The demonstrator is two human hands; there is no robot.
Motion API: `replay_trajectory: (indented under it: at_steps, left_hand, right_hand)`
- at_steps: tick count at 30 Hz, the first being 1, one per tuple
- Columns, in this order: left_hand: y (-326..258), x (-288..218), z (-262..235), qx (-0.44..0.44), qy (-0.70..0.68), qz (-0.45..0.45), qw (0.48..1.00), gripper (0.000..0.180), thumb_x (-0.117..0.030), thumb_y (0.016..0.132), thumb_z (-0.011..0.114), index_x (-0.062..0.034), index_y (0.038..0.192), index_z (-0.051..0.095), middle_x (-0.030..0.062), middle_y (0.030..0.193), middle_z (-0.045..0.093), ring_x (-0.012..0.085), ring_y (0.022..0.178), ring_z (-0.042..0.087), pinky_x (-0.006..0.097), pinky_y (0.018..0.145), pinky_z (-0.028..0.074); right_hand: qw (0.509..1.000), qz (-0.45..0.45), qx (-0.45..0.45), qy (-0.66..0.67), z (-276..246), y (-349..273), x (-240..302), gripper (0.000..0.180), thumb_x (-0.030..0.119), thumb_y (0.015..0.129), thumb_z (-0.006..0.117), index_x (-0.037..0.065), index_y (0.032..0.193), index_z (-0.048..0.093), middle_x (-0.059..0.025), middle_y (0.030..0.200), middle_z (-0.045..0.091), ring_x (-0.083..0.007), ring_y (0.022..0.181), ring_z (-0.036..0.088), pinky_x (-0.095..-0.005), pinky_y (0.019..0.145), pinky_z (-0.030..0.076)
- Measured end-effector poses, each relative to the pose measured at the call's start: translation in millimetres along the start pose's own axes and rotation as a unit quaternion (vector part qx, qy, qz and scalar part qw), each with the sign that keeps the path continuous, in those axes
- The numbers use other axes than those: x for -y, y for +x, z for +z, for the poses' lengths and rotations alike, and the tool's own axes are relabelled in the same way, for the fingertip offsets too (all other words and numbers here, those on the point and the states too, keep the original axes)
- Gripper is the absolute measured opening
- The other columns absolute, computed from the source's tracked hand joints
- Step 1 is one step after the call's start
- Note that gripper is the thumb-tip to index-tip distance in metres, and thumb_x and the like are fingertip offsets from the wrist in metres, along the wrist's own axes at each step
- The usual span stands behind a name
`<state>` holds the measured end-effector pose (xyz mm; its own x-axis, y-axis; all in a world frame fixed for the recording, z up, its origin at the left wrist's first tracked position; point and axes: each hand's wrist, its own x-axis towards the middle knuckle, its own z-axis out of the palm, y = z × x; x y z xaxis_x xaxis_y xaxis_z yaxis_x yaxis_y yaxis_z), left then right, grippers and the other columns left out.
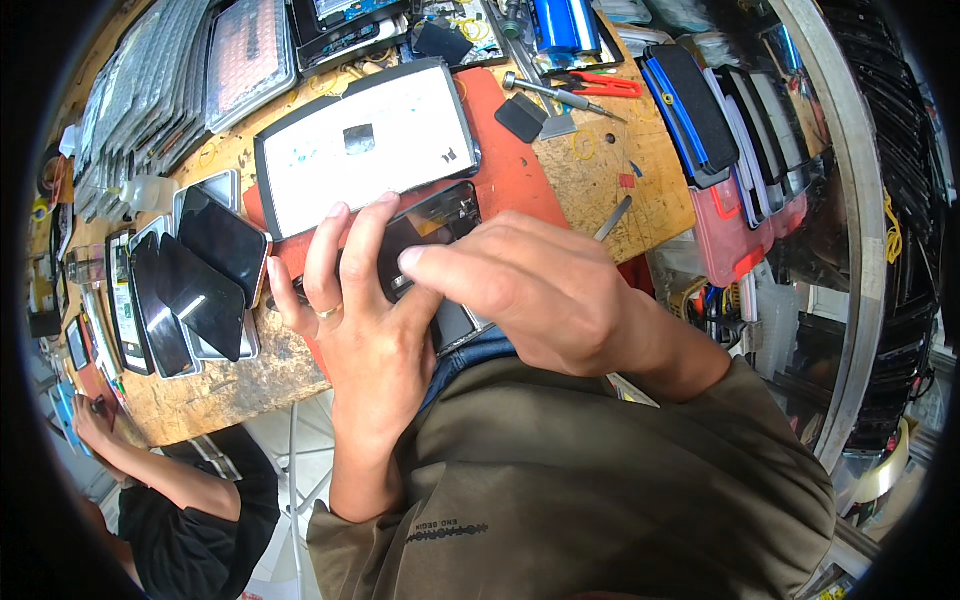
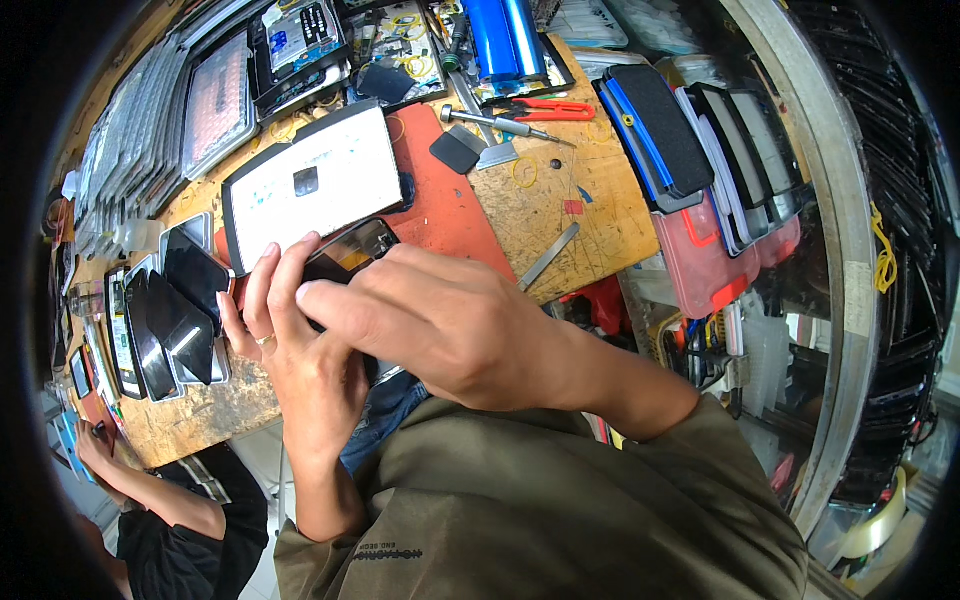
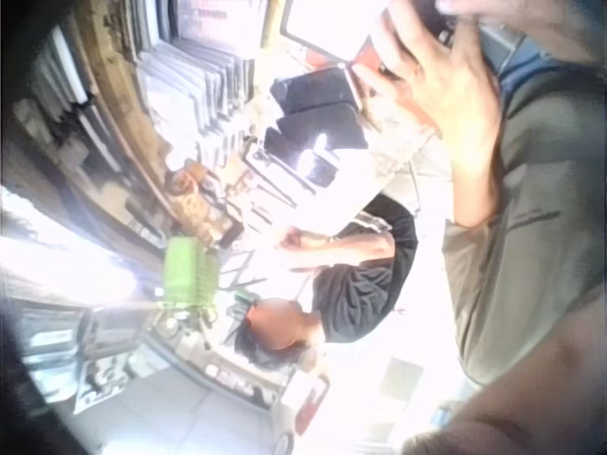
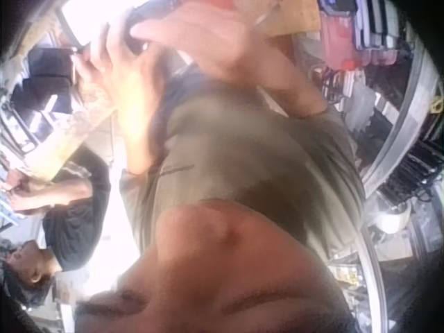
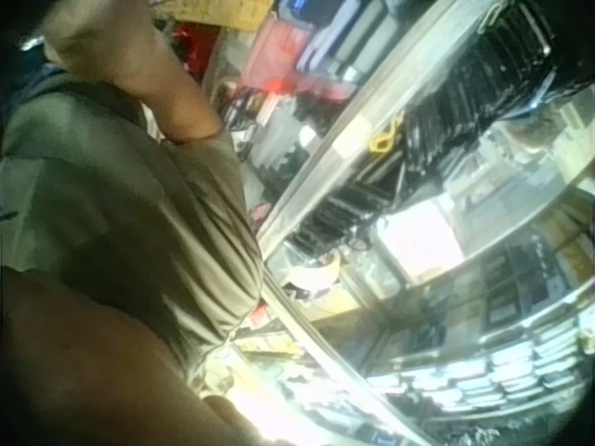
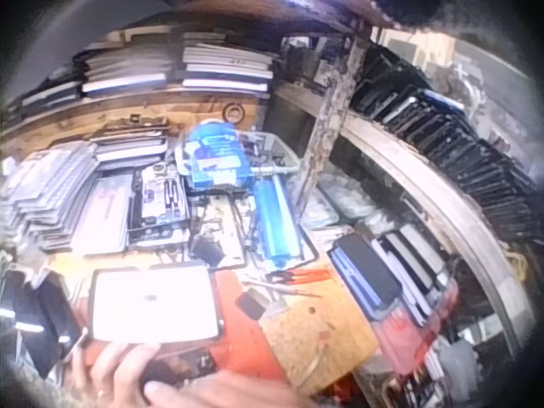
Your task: The person disassembles a smartphone, removes the back cover, and uses a screwdriver to manipulate internal components. They handle multiple phones and parts on a cluttered workbench, occasionally picking up and setting down tools and phone components.
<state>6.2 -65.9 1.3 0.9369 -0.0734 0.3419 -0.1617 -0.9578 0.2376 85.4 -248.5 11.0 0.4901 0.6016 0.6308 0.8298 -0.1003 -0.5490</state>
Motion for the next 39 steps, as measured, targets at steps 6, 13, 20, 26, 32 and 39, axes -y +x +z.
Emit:
replay_trajectory:
  at_steps: [6, 13, 20, 26, 32, 39]
  left_hand:
    - [4, 7, -5, 0.022, -0.023, 0.018, 0.999, 0.028, -0.021, 0.086, 0.069, -0.0041, 0.107, 0.073, 0.0120, 0.160, 0.055, 0.0379, 0.154, 0.042, 0.061, 0.131, 0.011]
    - [4, 9, -8, -0.025, -0.042, 0.029, 0.998, 0.012, -0.014, 0.088, 0.073, -0.0126, 0.098, 0.081, 0.0141, 0.156, 0.061, 0.0341, 0.146, 0.054, 0.054, 0.125, 0.026]
    - [-2, 25, -19, -0.060, -0.038, 0.029, 0.997, 0.026, -0.016, 0.085, 0.082, -0.0148, 0.111, 0.085, 0.0137, 0.142, 0.070, 0.0323, 0.129, 0.065, 0.050, 0.116, 0.038]
    - [-12, 28, -19, -0.077, -0.020, 0.004, 0.997, 0.026, -0.021, 0.083, 0.086, -0.0213, 0.108, 0.087, 0.0115, 0.142, 0.069, 0.0321, 0.132, 0.062, 0.056, 0.120, 0.032]
    - [-19, 22, -9, -0.099, -0.034, -0.021, 0.994, 0.024, -0.027, 0.082, 0.089, -0.0273, 0.105, 0.089, 0.0112, 0.147, 0.066, 0.0360, 0.141, 0.055, 0.058, 0.123, 0.026]
    - [-21, 20, -8, -0.111, -0.086, -0.032, 0.990, 0.028, -0.026, 0.076, 0.094, -0.0307, 0.103, 0.088, 0.0114, 0.148, 0.065, 0.0381, 0.143, 0.052, 0.061, 0.122, 0.027]
  right_hand:
    - [0.995, 0.037, 0.080, -0.042, -12, 11, 17, 0.043, -0.002, 0.087, 0.072, -0.004, 0.130, 0.071, -0.0157, 0.097, 0.071, -0.0307, 0.082, 0.072, -0.0398, 0.071, 0.057]
    - [0.994, -0.014, 0.041, -0.096, -13, 16, 11, 0.041, 0.001, 0.087, 0.076, -0.003, 0.127, 0.073, -0.0108, 0.091, 0.068, -0.0269, 0.074, 0.066, -0.0382, 0.065, 0.052]
    - [0.993, 0.008, 0.064, -0.095, -17, 17, 11, 0.045, 0.002, 0.085, 0.080, -0.002, 0.129, 0.072, -0.0100, 0.085, 0.067, -0.0272, 0.071, 0.065, -0.0391, 0.063, 0.050]
    - [0.992, 0.023, 0.071, -0.099, -17, 14, 13, 0.049, 0.002, 0.085, 0.083, -0.003, 0.132, 0.071, -0.0111, 0.087, 0.069, -0.0278, 0.073, 0.067, -0.0399, 0.064, 0.053]
    - [0.996, 0.023, -0.023, -0.077, -12, 13, 12, 0.049, -0.005, 0.088, 0.082, -0.007, 0.135, 0.068, -0.0189, 0.102, 0.078, -0.0279, 0.083, 0.078, -0.0361, 0.073, 0.062]
    - [0.995, 0.070, -0.068, 0.031, -19, 11, 26, 0.042, -0.003, 0.099, 0.077, -0.013, 0.137, 0.063, -0.0208, 0.106, 0.080, -0.0245, 0.096, 0.080, -0.0366, 0.090, 0.063]
